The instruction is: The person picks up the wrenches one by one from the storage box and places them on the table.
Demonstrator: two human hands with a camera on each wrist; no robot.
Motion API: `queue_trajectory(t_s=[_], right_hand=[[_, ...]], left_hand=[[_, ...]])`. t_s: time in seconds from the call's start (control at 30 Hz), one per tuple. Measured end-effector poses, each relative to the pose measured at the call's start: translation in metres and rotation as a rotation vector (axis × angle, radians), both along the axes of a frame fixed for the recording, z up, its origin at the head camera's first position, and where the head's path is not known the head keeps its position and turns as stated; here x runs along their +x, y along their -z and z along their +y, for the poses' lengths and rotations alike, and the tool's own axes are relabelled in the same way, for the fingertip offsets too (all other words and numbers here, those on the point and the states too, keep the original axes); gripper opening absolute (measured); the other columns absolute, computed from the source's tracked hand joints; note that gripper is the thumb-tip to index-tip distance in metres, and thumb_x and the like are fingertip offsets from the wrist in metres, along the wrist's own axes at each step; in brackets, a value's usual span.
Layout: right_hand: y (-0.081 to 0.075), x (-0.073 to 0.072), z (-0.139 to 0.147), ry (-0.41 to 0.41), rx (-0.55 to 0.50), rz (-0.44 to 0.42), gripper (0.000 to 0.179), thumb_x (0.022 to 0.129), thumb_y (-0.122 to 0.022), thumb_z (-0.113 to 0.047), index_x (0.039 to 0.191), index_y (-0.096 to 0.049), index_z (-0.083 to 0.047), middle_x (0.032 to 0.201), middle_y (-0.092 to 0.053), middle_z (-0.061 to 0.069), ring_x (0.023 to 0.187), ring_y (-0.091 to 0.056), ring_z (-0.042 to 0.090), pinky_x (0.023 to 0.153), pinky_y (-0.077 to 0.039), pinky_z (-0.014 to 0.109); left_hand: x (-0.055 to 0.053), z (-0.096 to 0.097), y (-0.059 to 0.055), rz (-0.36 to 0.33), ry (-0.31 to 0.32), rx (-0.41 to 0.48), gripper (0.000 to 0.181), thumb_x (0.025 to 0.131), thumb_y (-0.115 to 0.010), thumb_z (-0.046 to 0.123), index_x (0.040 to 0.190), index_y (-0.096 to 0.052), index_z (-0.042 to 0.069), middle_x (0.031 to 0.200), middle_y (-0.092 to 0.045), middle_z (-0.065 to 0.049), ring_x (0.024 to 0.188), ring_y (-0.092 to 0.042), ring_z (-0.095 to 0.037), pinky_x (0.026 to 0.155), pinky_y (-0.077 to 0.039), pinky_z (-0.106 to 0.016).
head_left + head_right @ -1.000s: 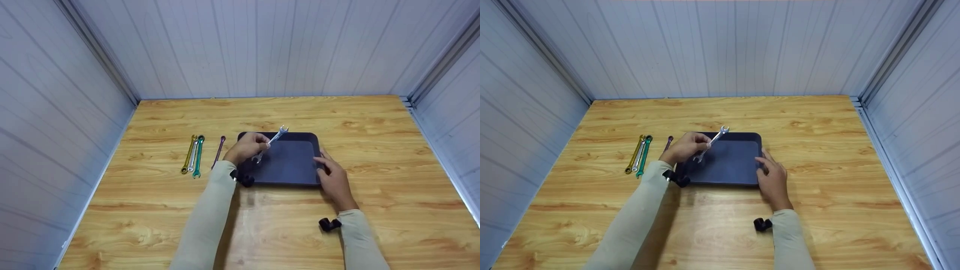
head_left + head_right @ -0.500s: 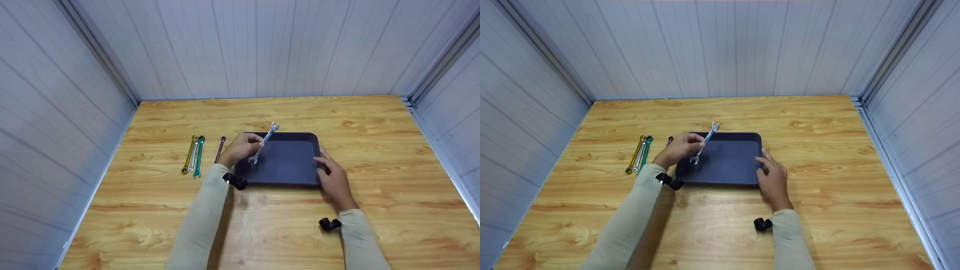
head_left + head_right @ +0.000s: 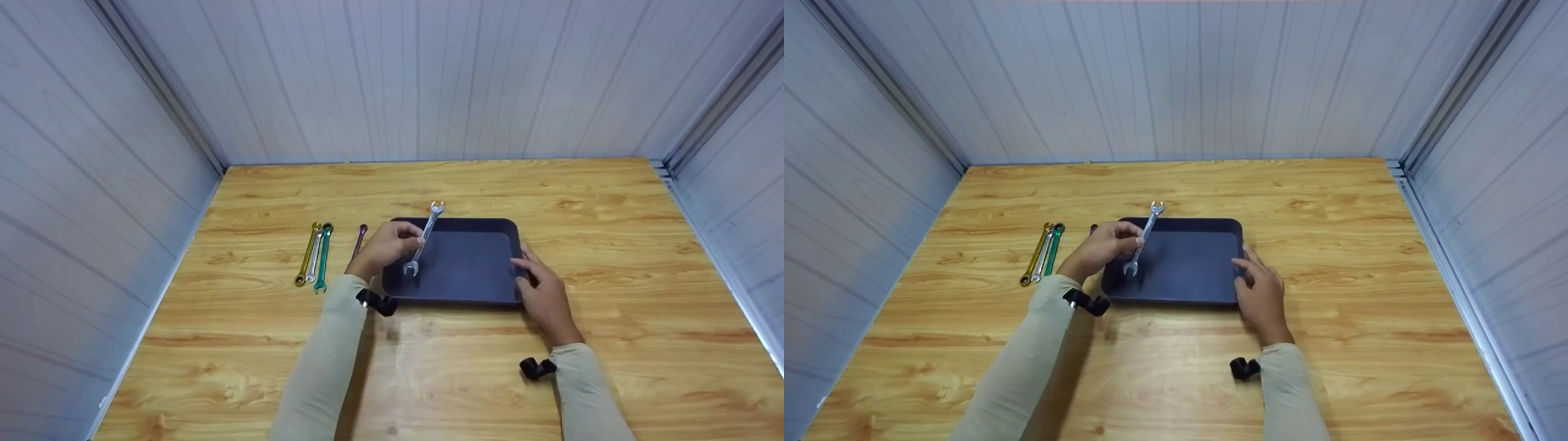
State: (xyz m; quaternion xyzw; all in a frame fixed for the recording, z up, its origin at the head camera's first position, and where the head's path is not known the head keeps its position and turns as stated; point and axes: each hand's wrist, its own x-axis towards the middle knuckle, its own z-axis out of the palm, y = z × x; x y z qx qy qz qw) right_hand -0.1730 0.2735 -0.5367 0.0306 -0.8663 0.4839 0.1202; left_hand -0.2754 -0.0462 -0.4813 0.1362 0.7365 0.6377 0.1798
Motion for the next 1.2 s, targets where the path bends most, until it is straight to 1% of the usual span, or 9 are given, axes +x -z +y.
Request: queue_trajectory(t_s=[0.17, 0.3, 0.47, 0.6, 0.73, 0.87, 1.03, 1.2], right_hand=[[-0.001, -0.001, 0.001, 0.008, -0.007, -0.003, 0.038, 0.093, -0.057, 0.004, 0.129, -0.066, -0.002, 0.156, -0.040, 0.005, 0.144, -0.033, 0.024, 0.115, -0.027, 0.046], [-0.001, -0.001, 0.003, 0.012, -0.012, -0.009, 0.038, 0.093, -0.057, 0.004, 0.129, -0.066, -0.003, 0.156, -0.040, 0.004, 0.144, -0.033, 0.024, 0.116, -0.026, 0.047], [-0.001, -0.001, 0.003, 0.014, -0.014, -0.016, 0.039, 0.093, -0.056, 0.004, 0.130, -0.065, -0.004, 0.156, -0.039, 0.003, 0.145, -0.032, 0.024, 0.116, -0.026, 0.048], [0.000, -0.001, 0.003, 0.004, 0.002, -0.001, 0.038, 0.093, -0.057, 0.005, 0.129, -0.065, -0.003, 0.156, -0.040, 0.004, 0.144, -0.033, 0.024, 0.115, -0.028, 0.048], [0.000, -0.002, 0.003, -0.002, 0.008, 0.018, 0.039, 0.092, -0.057, 0.006, 0.129, -0.066, -0.002, 0.156, -0.041, 0.004, 0.144, -0.034, 0.023, 0.114, -0.029, 0.047], [0.000, -0.003, 0.003, -0.001, 0.001, 0.017, 0.039, 0.092, -0.057, 0.006, 0.128, -0.066, -0.002, 0.156, -0.041, 0.005, 0.144, -0.034, 0.024, 0.115, -0.028, 0.047], [-0.001, -0.003, 0.003, 0.005, -0.009, 0.004, 0.039, 0.092, -0.056, 0.006, 0.129, -0.066, -0.003, 0.156, -0.040, 0.003, 0.144, -0.033, 0.024, 0.115, -0.027, 0.047], [-0.001, -0.002, 0.002, 0.007, -0.011, -0.004, 0.039, 0.092, -0.056, 0.006, 0.129, -0.066, -0.003, 0.156, -0.040, 0.001, 0.144, -0.033, 0.023, 0.115, -0.028, 0.048]], left_hand=[[0.003, -0.004, -0.003, -0.045, -0.031, 0.039, 0.010, 0.097, -0.064, 0.005, 0.104, -0.067, -0.001, 0.088, -0.063, -0.005, 0.077, -0.055, -0.020, 0.073, -0.048, -0.037], [0.004, -0.008, -0.004, -0.066, -0.068, 0.060, 0.007, 0.097, -0.064, 0.005, 0.103, -0.066, 0.001, 0.090, -0.064, -0.007, 0.079, -0.058, -0.018, 0.076, -0.051, -0.039], [0.006, -0.015, -0.005, -0.049, -0.069, 0.059, 0.006, 0.097, -0.063, 0.005, 0.102, -0.065, 0.002, 0.093, -0.062, -0.008, 0.082, -0.058, -0.017, 0.079, -0.051, -0.039], [0.008, -0.020, -0.003, -0.025, -0.064, 0.065, 0.005, 0.098, -0.061, 0.004, 0.101, -0.065, 0.003, 0.092, -0.061, -0.007, 0.080, -0.055, -0.018, 0.076, -0.048, -0.038], [0.008, -0.025, -0.001, -0.017, -0.077, 0.080, 0.004, 0.097, -0.061, 0.002, 0.098, -0.065, 0.003, 0.088, -0.060, -0.006, 0.076, -0.054, -0.017, 0.072, -0.047, -0.034], [0.008, -0.031, -0.001, -0.022, -0.111, 0.092, 0.004, 0.096, -0.061, 0.002, 0.099, -0.065, 0.002, 0.087, -0.059, -0.006, 0.075, -0.053, -0.017, 0.070, -0.046, -0.032], [0.010, -0.039, 0.000, 0.005, -0.177, 0.073, 0.008, 0.096, -0.064, 0.004, 0.103, -0.067, 0.001, 0.092, -0.062, -0.007, 0.081, -0.058, -0.018, 0.079, -0.052, -0.037], [0.012, -0.048, 0.001, 0.002, -0.220, 0.083, 0.009, 0.095, -0.066, 0.006, 0.102, -0.068, 0.000, 0.094, -0.063, -0.008, 0.085, -0.060, -0.019, 0.081, -0.055, -0.035]])
